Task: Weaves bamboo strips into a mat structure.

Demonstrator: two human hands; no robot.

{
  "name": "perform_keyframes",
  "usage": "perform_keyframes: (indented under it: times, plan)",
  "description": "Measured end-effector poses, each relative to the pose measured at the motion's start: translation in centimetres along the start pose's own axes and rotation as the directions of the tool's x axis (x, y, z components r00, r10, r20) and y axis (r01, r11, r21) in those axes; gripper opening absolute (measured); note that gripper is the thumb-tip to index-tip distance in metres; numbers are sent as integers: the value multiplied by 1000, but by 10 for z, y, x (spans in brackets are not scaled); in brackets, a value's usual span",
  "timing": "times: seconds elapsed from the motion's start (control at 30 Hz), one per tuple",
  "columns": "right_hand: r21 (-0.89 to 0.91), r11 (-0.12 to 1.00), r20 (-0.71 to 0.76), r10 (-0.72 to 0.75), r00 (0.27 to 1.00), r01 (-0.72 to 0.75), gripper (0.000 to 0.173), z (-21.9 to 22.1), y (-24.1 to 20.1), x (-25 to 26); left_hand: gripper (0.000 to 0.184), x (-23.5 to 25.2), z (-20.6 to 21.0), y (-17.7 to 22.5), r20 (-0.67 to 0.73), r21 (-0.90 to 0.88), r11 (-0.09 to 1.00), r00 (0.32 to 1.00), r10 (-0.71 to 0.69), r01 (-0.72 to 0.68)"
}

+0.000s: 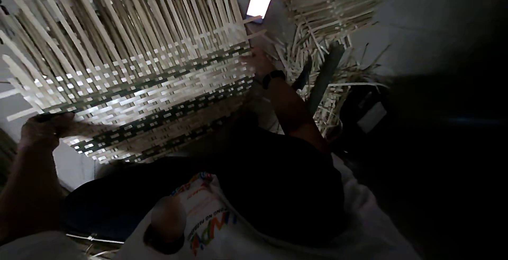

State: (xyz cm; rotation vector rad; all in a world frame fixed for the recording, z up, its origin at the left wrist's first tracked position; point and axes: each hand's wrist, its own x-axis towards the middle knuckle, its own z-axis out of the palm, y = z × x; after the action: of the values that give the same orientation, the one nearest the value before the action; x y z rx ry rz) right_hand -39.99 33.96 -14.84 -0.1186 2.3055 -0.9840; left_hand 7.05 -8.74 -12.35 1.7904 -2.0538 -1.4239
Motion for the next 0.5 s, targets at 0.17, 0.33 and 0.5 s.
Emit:
perform_keyframes:
  times: [0.17, 0.33, 0.5]
  plan:
    - [-63, 997, 14, 51, 999, -50, 63, -6, -7, -13, 43, 7, 5, 2, -27, -128, 988, 996, -87, 83]
    - [-150, 988, 22, -17, 1000, 21, 65, -6, -17, -26, 59, 0, 5, 6, -104, -131, 990, 992, -74, 60]
    - [-178, 983, 0, -36, 999, 36, 58, -10, -32, -31, 62, 8, 0, -2, -130, -185, 982, 990, -53, 28]
